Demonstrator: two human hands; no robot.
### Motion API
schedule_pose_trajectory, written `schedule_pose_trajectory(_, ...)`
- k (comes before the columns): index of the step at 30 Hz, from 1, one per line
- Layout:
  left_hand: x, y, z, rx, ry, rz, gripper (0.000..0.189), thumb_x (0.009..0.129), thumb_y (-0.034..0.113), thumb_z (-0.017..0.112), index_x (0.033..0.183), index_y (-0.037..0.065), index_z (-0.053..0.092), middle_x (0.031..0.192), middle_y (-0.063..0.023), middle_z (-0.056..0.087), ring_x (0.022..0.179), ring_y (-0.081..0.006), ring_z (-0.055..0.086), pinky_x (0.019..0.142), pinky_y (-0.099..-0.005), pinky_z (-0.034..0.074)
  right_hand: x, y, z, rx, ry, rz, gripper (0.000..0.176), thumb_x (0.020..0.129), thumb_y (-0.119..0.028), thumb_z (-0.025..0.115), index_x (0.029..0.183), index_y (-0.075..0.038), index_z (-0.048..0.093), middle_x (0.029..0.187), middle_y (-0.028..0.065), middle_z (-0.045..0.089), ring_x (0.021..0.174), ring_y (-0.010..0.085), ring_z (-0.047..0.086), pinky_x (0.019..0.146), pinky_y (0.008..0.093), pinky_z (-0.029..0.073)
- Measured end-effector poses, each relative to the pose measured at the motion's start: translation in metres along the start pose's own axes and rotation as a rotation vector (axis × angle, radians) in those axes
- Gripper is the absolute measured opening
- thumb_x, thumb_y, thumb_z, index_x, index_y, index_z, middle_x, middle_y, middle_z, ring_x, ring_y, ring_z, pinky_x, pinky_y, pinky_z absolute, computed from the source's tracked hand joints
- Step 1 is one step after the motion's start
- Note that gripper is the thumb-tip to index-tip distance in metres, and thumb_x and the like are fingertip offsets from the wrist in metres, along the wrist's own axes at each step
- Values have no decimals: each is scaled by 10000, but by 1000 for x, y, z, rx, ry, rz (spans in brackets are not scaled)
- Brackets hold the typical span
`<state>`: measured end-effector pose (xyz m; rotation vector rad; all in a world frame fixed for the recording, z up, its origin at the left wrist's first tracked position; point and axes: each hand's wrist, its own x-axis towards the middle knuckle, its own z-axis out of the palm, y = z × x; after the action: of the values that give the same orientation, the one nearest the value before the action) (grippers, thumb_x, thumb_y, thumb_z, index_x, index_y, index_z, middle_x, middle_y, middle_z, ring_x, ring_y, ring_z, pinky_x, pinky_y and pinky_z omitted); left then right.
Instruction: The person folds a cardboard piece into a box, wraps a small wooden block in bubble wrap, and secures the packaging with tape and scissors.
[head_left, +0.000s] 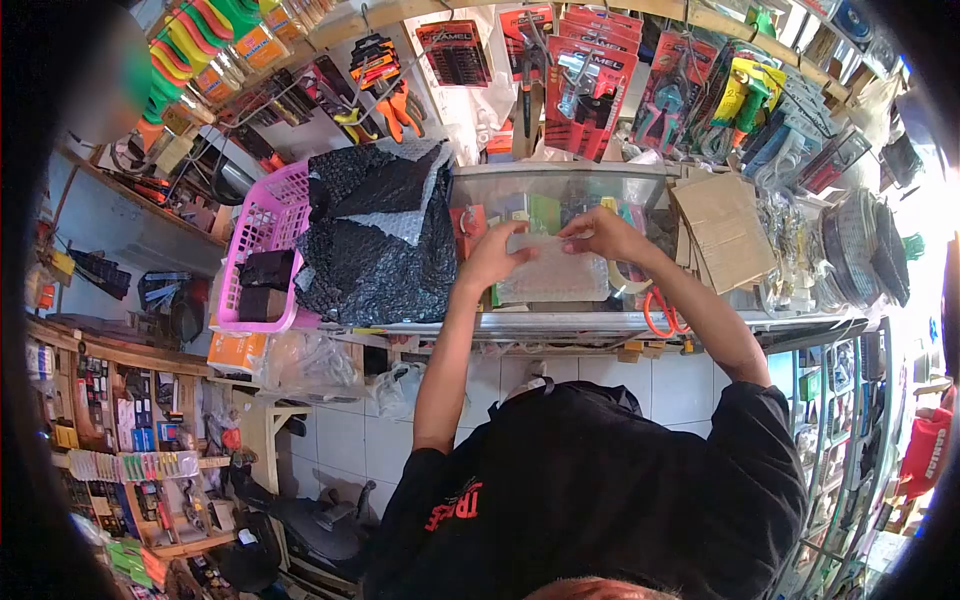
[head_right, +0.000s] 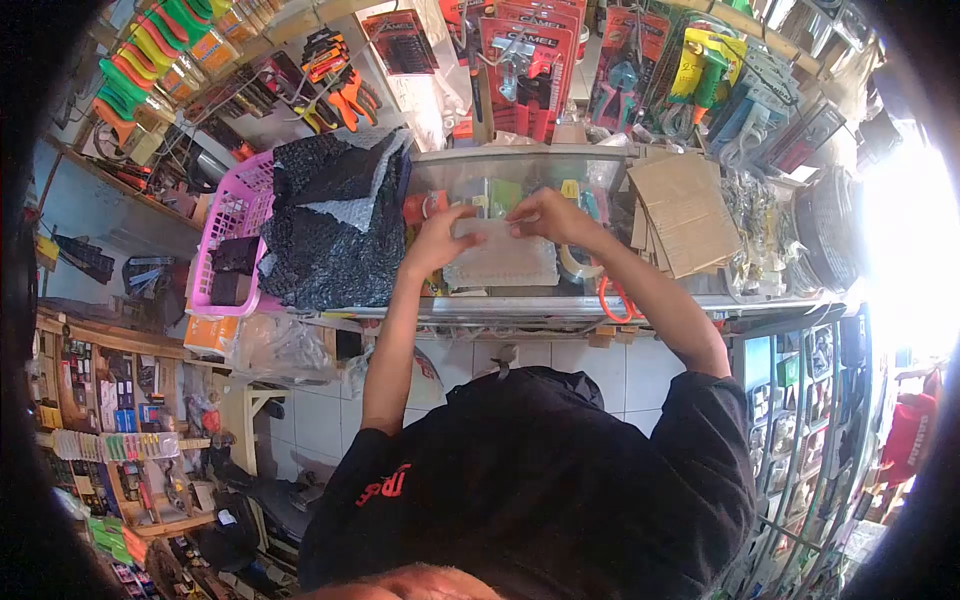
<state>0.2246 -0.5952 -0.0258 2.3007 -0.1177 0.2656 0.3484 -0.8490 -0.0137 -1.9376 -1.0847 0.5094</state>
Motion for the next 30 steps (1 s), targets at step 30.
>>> schedule_pose_trajectory(30, 4, 17, 34, 231, 658, 384, 299, 776, -74, 744, 1051, 31, 793, 1040, -126, 775, 987, -335, 737, 823, -448, 577, 1, -13, 16, -348, 623, -514, 229, 816, 15, 772, 1040, -32, 778, 1042, 135, 779, 992, 334, 744, 877, 418, 604)
